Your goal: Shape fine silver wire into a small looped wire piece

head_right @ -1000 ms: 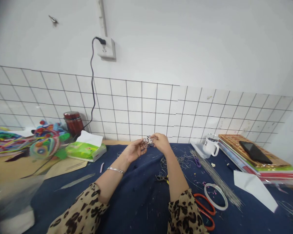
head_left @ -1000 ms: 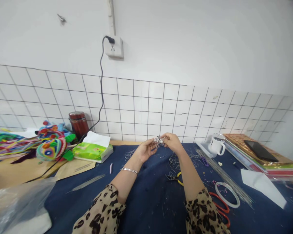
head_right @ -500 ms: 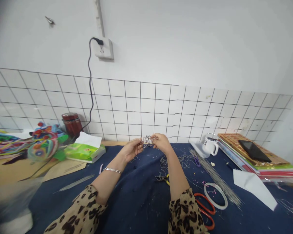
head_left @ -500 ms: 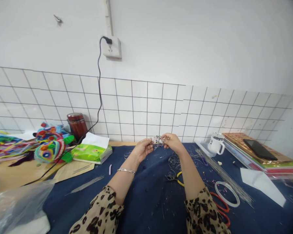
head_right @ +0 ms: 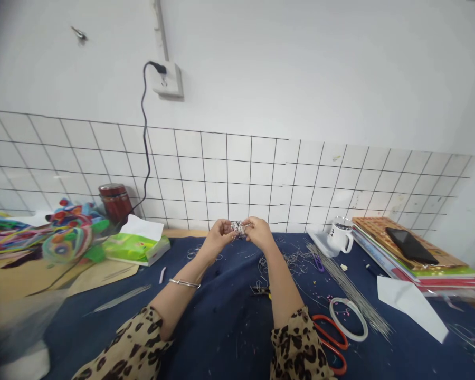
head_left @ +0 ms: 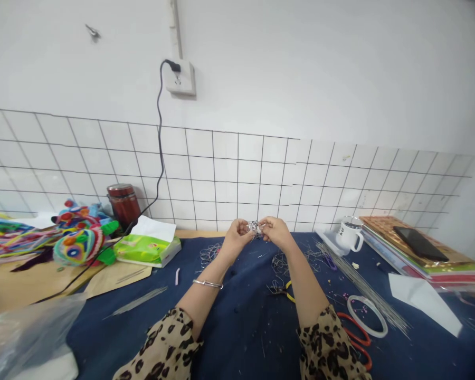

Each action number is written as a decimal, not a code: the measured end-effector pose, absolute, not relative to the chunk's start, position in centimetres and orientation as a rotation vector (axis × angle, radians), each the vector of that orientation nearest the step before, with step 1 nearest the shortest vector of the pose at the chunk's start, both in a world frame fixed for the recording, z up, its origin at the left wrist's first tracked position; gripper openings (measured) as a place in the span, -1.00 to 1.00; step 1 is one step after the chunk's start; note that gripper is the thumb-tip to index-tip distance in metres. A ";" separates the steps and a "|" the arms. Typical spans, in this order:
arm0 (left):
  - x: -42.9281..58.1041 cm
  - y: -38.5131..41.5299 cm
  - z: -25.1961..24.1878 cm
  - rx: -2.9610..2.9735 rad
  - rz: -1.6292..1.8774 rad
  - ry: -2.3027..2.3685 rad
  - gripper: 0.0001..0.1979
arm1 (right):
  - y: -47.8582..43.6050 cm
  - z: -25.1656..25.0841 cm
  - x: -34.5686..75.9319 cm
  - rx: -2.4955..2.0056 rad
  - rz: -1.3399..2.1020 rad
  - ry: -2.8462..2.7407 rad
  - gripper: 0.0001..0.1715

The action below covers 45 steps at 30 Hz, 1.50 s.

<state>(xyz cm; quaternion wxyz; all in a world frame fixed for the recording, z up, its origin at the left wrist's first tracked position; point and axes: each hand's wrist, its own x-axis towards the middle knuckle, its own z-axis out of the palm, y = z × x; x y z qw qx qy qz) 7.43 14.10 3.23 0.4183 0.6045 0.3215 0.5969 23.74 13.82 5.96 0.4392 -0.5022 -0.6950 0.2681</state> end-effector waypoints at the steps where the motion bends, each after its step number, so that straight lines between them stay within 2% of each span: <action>1: 7.5 14.2 3.1 1.571 1.540 0.859 -0.62 | 13.9 5.8 23.5 -1.259 0.652 -1.737 -0.75; 5: 7.3 14.2 3.0 1.748 1.697 1.014 -0.63 | 14.2 5.5 22.9 -1.297 0.617 -1.761 -0.72; 8: 7.2 13.6 3.2 1.830 1.745 1.055 -0.72 | 14.1 5.5 22.7 -1.282 0.605 -1.774 -0.72; 15: 6.7 13.2 3.5 1.637 1.707 0.906 -0.81 | 13.3 6.3 23.1 -1.288 0.630 -1.747 -0.75; 28: 5.1 13.8 4.4 1.927 1.606 0.967 -0.80 | 11.9 7.7 23.8 -1.127 1.022 -1.647 -0.75; 34: 6.2 12.0 5.4 1.727 1.779 0.867 -0.84 | 11.5 8.0 24.1 -1.054 1.158 -1.582 -0.75; 45: 7.0 11.4 5.2 1.574 1.759 0.826 -0.88 | 11.3 8.3 24.3 -1.077 1.144 -1.570 -0.81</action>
